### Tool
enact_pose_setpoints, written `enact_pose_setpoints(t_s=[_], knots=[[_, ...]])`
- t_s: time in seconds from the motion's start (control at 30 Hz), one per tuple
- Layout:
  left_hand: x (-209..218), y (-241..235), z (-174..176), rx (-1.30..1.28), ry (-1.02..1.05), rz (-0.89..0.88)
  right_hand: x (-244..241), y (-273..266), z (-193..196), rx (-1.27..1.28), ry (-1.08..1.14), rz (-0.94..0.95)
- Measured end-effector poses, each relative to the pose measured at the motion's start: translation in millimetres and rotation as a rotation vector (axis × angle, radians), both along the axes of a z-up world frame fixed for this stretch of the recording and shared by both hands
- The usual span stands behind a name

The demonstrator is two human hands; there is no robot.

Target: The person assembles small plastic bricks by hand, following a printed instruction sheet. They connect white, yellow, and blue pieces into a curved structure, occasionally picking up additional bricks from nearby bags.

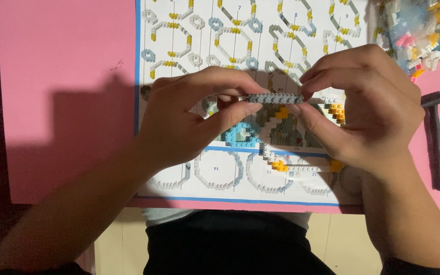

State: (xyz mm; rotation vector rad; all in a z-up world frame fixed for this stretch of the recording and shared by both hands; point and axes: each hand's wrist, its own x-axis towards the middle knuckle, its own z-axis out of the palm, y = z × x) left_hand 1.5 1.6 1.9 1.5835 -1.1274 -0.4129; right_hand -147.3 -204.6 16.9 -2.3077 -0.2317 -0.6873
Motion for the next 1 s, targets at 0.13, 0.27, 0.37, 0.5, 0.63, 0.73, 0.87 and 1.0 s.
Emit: enact_pose_setpoints(t_s=[0.13,0.27,0.37,0.5,0.63,0.73,0.87,1.0], knots=[[0,0,1,-0.008,0.003,-0.001,0,-1,0,-0.005,-0.008,0.006],[1,0,1,0.029,0.001,-0.009,0,-2,-1,0.002,0.003,0.013],[3,-2,-5,0.033,-0.037,-0.002,2,-3,-1,-0.02,0.02,0.029],[9,-6,-26,-0.024,-0.213,0.012,3,-5,-5,-0.057,0.158,-0.015],[16,-10,-31,-0.077,-0.35,-0.007,8,-9,-7,-0.055,0.187,0.026],[17,-11,-39,-0.095,-0.471,-0.005,9,-9,-7,-0.084,0.232,0.035],[11,-8,-46,-0.057,-0.667,-0.017,7,-11,-6,-0.154,0.295,0.092],[0,-1,-34,-0.001,-0.715,-0.074,0,-16,-10,-0.164,0.356,0.125]])
